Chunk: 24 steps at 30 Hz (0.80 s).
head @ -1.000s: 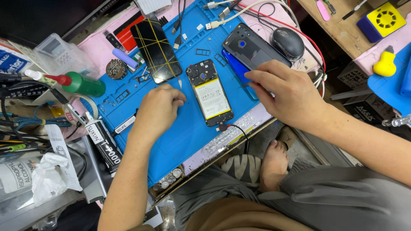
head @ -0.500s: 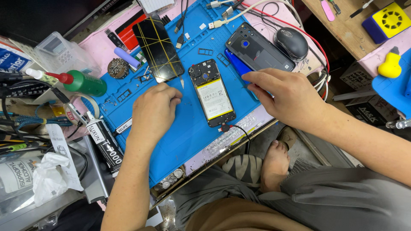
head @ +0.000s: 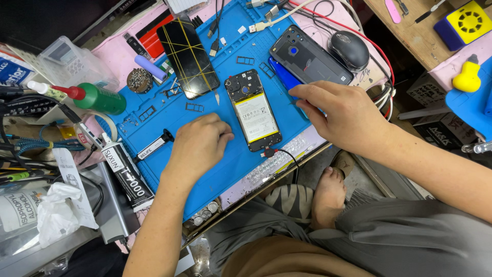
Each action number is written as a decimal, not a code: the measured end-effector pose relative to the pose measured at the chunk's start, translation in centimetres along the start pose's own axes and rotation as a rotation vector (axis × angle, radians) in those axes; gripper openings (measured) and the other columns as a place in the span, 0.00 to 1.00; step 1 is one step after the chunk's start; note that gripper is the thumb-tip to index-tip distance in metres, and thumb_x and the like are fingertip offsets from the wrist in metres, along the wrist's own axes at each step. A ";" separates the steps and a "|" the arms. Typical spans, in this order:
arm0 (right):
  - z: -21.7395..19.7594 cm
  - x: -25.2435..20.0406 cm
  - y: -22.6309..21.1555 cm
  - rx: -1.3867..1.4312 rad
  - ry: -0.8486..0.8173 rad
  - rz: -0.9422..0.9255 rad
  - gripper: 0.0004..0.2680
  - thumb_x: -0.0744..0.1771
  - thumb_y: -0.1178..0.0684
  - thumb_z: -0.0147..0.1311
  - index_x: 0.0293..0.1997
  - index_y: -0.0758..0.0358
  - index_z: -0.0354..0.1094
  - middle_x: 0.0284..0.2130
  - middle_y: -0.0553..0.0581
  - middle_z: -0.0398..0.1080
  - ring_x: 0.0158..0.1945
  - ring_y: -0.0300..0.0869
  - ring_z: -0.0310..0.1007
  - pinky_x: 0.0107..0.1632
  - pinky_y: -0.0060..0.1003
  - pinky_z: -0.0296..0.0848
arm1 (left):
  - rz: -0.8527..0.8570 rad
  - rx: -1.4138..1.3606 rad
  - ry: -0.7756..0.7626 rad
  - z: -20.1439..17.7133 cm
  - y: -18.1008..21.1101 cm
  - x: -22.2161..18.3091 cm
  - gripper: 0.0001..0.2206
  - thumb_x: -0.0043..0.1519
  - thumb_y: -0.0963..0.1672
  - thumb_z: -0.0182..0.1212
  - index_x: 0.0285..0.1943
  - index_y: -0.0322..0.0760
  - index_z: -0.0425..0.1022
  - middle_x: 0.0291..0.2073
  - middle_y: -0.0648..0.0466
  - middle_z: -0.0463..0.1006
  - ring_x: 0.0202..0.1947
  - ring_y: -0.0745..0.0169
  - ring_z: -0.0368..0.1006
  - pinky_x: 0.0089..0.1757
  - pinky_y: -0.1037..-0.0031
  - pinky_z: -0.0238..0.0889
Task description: The person performs a factory reset on a Realme smartphone by navigating the recovery menu and entering a PIN. After the data wipe completes, the person uses a screwdriver to remove screws from the back of the phone and then removes the back cover.
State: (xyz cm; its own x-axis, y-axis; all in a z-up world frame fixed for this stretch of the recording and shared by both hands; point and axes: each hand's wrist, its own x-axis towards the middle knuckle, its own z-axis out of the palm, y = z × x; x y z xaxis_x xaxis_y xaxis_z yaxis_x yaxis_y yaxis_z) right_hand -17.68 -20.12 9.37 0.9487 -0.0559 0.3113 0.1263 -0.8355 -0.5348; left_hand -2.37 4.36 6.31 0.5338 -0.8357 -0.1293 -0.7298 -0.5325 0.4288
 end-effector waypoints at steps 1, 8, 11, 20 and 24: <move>-0.1 0.0 0.0 -0.003 0.004 -0.001 0.08 0.68 0.60 0.57 0.51 0.67 0.71 0.40 0.62 0.76 0.37 0.54 0.78 0.38 0.44 0.77 | 0.024 0.008 0.020 0.1 -0.1 0.0 0.05 0.57 0.43 0.65 0.35 0.36 0.81 0.34 0.50 0.77 0.40 0.48 0.76 0.40 0.57 0.68; -0.3 -0.2 0.1 -0.003 0.006 -0.005 0.07 0.67 0.61 0.57 0.50 0.67 0.71 0.38 0.62 0.76 0.36 0.55 0.77 0.36 0.44 0.76 | -0.026 0.090 -0.008 1.3 1.2 -0.2 0.07 0.60 0.41 0.62 0.34 0.29 0.71 0.34 0.42 0.74 0.38 0.41 0.74 0.39 0.53 0.67; -0.2 -0.2 0.2 0.002 0.014 -0.010 0.07 0.68 0.61 0.58 0.50 0.66 0.72 0.37 0.62 0.75 0.36 0.55 0.77 0.36 0.44 0.76 | 0.032 -0.060 0.073 0.3 1.6 0.3 0.07 0.59 0.39 0.62 0.36 0.28 0.68 0.34 0.41 0.73 0.37 0.40 0.72 0.38 0.54 0.67; -0.4 0.0 0.6 0.028 0.068 -0.011 0.07 0.68 0.62 0.58 0.50 0.66 0.72 0.40 0.61 0.77 0.39 0.52 0.79 0.40 0.42 0.78 | 0.150 -0.856 0.258 0.9 0.1 7.1 0.14 0.62 0.35 0.68 0.51 0.32 0.68 0.38 0.51 0.80 0.40 0.67 0.79 0.42 0.77 0.73; -0.5 -0.1 1.0 0.105 0.094 0.083 0.07 0.67 0.62 0.59 0.50 0.65 0.74 0.40 0.60 0.78 0.38 0.48 0.80 0.37 0.36 0.77 | 0.142 -1.311 0.124 3.6 -2.0 8.8 0.20 0.60 0.35 0.69 0.60 0.32 0.68 0.42 0.48 0.82 0.43 0.65 0.80 0.47 0.75 0.75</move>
State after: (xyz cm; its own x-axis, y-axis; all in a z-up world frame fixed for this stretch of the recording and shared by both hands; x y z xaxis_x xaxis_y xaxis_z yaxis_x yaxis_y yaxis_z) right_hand -17.83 -21.22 9.21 0.9264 -0.1774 0.3322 0.0828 -0.7645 -0.6392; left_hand 2.26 -2.41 1.04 0.5738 -0.8181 0.0397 0.1316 0.1400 0.9814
